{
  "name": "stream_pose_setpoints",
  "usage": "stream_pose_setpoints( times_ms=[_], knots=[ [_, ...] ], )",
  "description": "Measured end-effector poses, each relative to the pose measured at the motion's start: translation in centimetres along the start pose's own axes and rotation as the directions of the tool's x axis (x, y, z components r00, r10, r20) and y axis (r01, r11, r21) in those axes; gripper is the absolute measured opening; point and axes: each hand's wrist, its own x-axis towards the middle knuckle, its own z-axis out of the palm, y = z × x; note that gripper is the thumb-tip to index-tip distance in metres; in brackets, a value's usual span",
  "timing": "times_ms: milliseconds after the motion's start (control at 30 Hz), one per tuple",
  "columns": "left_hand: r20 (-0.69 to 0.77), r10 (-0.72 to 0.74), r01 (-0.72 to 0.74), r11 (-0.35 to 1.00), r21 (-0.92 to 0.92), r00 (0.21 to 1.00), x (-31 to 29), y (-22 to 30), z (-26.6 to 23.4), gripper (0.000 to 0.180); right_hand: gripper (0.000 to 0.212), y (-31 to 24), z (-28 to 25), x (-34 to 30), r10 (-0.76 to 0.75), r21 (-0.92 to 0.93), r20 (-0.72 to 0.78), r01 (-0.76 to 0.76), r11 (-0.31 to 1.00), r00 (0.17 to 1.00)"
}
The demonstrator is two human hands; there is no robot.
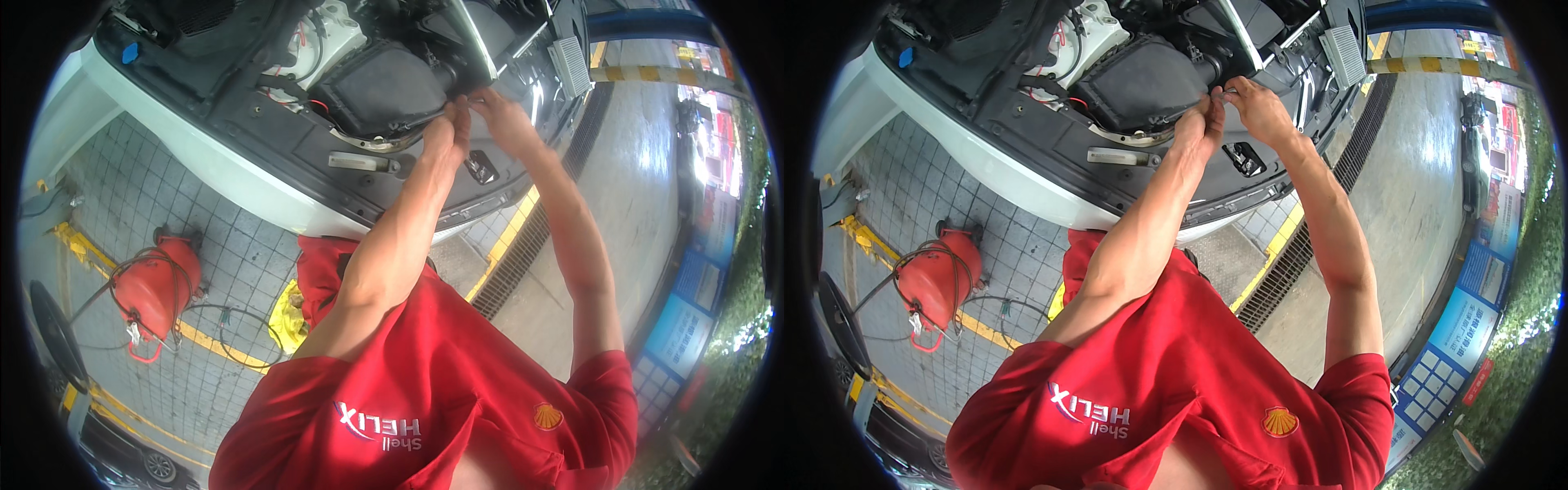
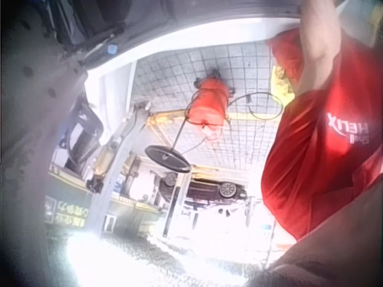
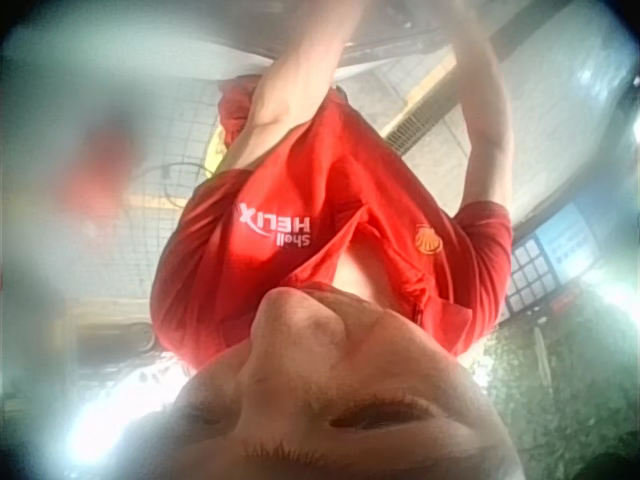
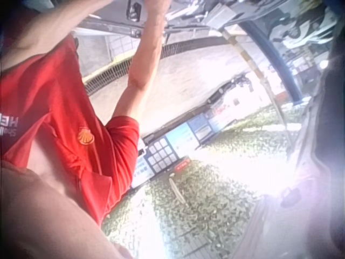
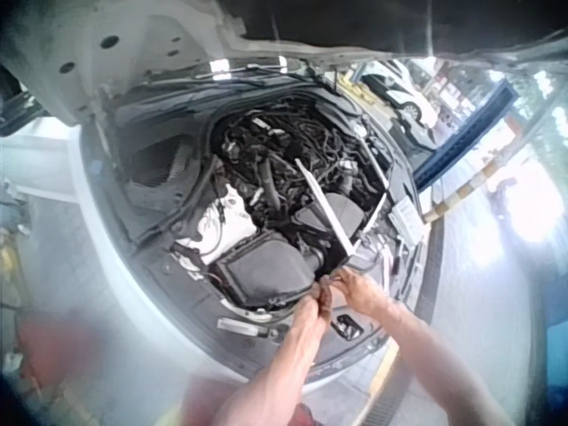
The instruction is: The person removes the engine cover and air intake duct, then installs a new air filter into the housing. They reattach the duct and secure the engine cover using a wrench and screwdriver.
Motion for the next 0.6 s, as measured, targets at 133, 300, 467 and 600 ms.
stream_pose_setpoints(
  times_ms=[133, 300, 467, 600],
  knots=[
    [0.066, 0.009, -0.012, 0.999, 0.048, 0.998, 0.7, -0.2, -1.7, 0.01, 0.029, 0.3, -0.5, 0.9, -0.007, -0.073, 0.04, 0.01, 0.997, 0.999],
    [0.043, 0.015, -0.024, 0.977, 0.21, 0.999, 1.9, -1.2, -3.0, 0.01, 0.03, 1.1, -0.6, 0.3, 0.095, -0.072, 0.074, -0.089, 0.993, 0.993],
    [0.049, -0.042, 0.034, 0.986, 0.161, 0.998, -0.3, -1.7, -1.7, 0.012, 0.03, 0.2, -1.4, -1.0, 0.071, -0.065, 0.041, -0.068, 0.996, 0.997],
    [0.207, -0.017, -0.006, 0.994, 0.112, 0.978, -2.9, -0.7, 2.4, 0.01, 0.027, -2.5, -4.6, -0.3, 0.056, 0.178, -0.061, -0.044, 0.983, 0.997]
  ],
)
